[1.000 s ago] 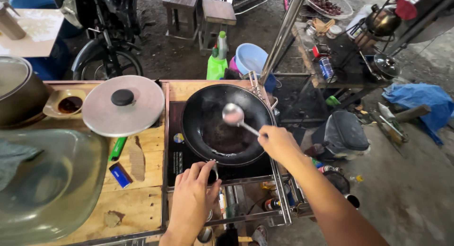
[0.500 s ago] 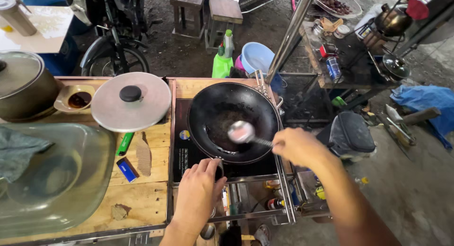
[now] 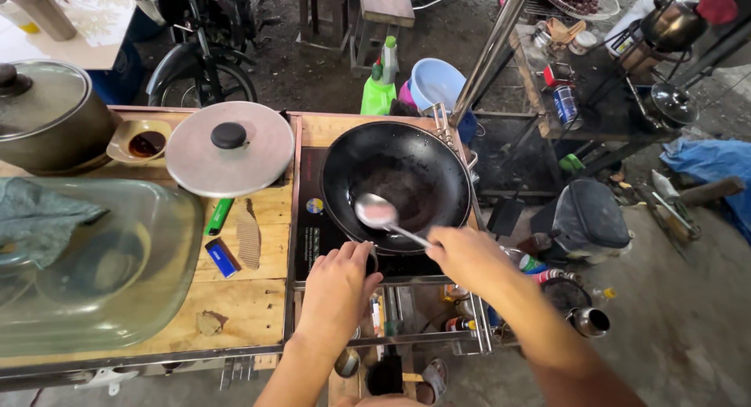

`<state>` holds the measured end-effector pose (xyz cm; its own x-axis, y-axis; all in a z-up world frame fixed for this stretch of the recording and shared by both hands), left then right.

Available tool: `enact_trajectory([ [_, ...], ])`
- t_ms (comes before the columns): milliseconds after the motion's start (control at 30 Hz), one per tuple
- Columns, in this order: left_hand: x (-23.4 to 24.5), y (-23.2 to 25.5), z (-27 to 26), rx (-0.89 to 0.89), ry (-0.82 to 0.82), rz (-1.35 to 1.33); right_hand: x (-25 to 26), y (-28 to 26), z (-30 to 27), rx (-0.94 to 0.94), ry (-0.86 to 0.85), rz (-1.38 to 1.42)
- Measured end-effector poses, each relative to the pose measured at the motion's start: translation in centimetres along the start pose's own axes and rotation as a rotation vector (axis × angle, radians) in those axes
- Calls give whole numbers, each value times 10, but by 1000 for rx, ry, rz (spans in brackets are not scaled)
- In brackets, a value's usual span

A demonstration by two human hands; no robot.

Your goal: The person prepares a meal by stirring oil in a wok, cleaning a bottle with a cloth, and pouring oil into the pan. They then bring a bowl of ingredients to the stove area.

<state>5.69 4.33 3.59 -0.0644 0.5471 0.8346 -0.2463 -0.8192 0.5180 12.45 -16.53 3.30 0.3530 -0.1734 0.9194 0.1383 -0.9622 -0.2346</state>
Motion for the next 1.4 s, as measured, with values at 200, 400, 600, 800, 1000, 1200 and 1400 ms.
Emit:
enact_trajectory([
  [200,2,0,-1,-6,11,-23,4,6,29,-140,116,44],
  [400,1,0,-1,1,-16,-18,6,8,-19,-143,-110,44],
  [600,5,1,-1,-10,-19,-49,29,-4,-2,118,497,27],
  [800,6,2,-1,-4,-14,-62,49,20,-47,203,830,321],
  [1000,7,2,-3,-6,-8,-54,25,31,-45,32,624,294],
  [1200,4,3,-2,12,-36,-26,28,36,-44,-19,669,372],
  [1400,4,1,-5,-17,14,-52,11,40,-47,-49,608,331],
])
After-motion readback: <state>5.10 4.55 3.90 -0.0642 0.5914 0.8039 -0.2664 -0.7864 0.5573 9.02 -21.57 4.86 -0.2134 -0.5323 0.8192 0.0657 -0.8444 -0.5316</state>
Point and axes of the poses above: each hand's wrist, its own z-axis towards the middle knuckle, its own x-axis out of the back of the hand, y = z × x, the point moved 5 cm from there along z, towards the middle knuckle, and after that the axes turned 1 degree about -y, right-handed, at the moved point
